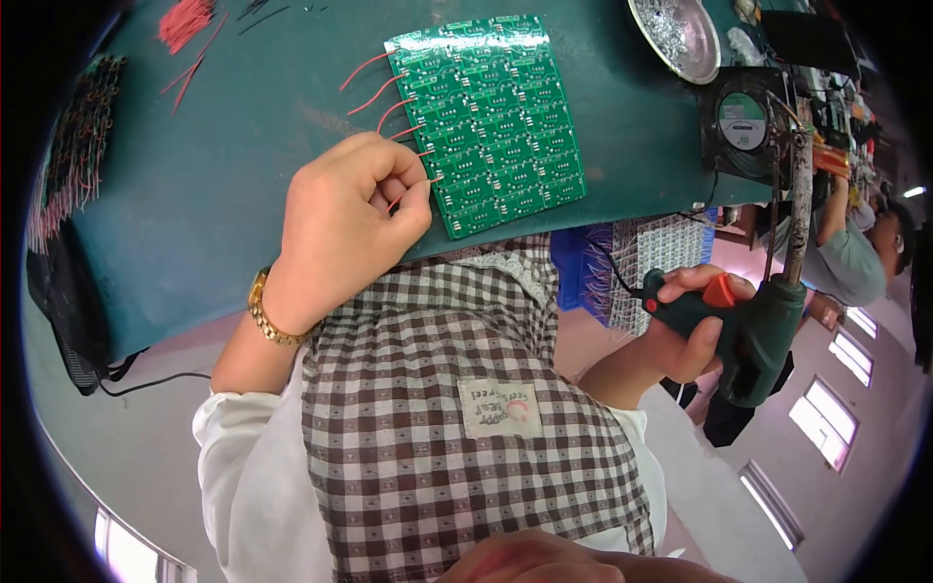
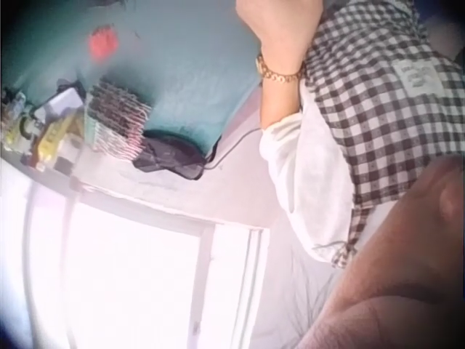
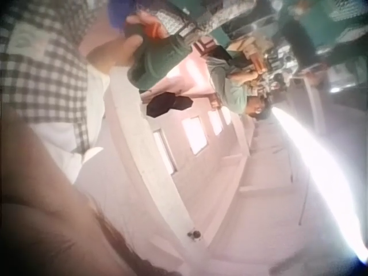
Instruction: The person solders multiple wires onto a green circuit board using a soldering iron.
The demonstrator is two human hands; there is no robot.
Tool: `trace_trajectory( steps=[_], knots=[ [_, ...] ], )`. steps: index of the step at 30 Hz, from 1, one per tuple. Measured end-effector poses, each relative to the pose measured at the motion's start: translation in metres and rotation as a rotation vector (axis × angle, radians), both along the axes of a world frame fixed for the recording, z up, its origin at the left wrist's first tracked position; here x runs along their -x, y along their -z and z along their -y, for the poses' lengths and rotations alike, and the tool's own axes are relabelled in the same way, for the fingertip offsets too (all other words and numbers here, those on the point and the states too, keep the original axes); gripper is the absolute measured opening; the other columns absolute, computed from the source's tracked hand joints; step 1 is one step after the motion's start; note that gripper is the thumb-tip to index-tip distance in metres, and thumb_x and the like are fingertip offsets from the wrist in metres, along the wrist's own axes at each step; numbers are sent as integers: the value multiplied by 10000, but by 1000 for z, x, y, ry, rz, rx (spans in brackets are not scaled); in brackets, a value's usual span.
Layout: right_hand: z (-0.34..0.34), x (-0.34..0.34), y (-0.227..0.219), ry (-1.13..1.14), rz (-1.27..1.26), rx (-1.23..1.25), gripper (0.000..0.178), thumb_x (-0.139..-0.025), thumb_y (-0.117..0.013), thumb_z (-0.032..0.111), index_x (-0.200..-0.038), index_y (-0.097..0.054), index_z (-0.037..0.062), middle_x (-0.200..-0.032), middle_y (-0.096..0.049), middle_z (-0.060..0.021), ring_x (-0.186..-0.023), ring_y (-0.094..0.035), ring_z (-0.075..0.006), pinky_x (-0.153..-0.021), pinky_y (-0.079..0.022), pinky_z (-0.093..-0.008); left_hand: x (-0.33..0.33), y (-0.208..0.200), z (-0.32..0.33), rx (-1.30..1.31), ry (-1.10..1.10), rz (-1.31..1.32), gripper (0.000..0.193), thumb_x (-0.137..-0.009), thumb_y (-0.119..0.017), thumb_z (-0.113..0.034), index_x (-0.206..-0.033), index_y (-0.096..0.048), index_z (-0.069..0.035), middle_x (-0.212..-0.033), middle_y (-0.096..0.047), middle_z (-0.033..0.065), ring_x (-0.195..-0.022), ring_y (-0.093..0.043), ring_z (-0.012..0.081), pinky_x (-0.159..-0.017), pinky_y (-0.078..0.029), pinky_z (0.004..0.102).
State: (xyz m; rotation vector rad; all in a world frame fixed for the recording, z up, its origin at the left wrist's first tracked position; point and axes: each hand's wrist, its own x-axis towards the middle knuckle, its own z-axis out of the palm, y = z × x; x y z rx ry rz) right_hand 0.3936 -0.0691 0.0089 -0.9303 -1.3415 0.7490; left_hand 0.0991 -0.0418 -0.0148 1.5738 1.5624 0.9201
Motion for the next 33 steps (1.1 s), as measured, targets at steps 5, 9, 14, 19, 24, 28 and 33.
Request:
trace_trajectory(
  steps=[5,9,14,19,24,28,33],
  knots=[
    [-4,1,-3,17,11,-12,410,-846,-569,191,-1165,-434,-29,-846,-583,-251,-606,-572,-227,-582,-502,-308,0,0,0,-16,0,26,73,-689,-650,8,-711,-593,-32,-667,-547,32,-506,-509,97,-472,-421,229],
    [-5,5,1,11,-19,25,407,-847,-573,195,-1162,-445,-28,-855,-587,-245,-611,-571,-220,-591,-493,-305,0,-2,-4,-12,19,4,69,-692,-648,6,-714,-595,-33,-667,-549,35,-510,-517,98,-478,-429,233],
    [-12,3,7,7,6,4,393,-859,-558,209,-1151,-459,-35,-874,-593,-242,-610,-569,-212,-588,-479,-311,0,-5,-6,-30,42,20,72,-695,-646,8,-722,-592,-30,-679,-554,37,-515,-519,102,-484,-433,232],
    [-31,-3,-16,12,97,-168,381,-866,-539,202,-1137,-445,-49,-886,-586,-244,-613,-571,-212,-567,-469,-298,0,-10,-3,-30,43,8,53,-734,-623,17,-753,-585,-16,-687,-528,49,-540,-514,103,-496,-431,225],
    [-47,7,-10,-23,-75,-301,242,-880,-561,132,-1079,-495,11,-823,-579,-144,-614,-557,-185,-572,-466,-282,14,-26,7,-114,86,-33,48,-779,-606,28,-779,-568,-2,-711,-522,65,-579,-498,153,-526,-412,262],
    [-59,16,9,221,19,239,189,-894,-539,90,-1062,-519,5,-763,-546,-65,-575,-516,-114,-516,-425,-228,49,-35,3,-239,7,-255,48,-800,-602,28,-813,-561,7,-747,-523,79,-613,-500,167,-563,-421,267],
    [-65,9,9,242,46,303,229,-909,-496,73,-1123,-503,-8,-806,-541,-86,-600,-506,-129,-528,-426,-240,105,-38,-22,-325,-153,-437,90,-818,-619,-33,-875,-565,11,-795,-513,96,-675,-516,190,-632,-430,275]
  ],
)
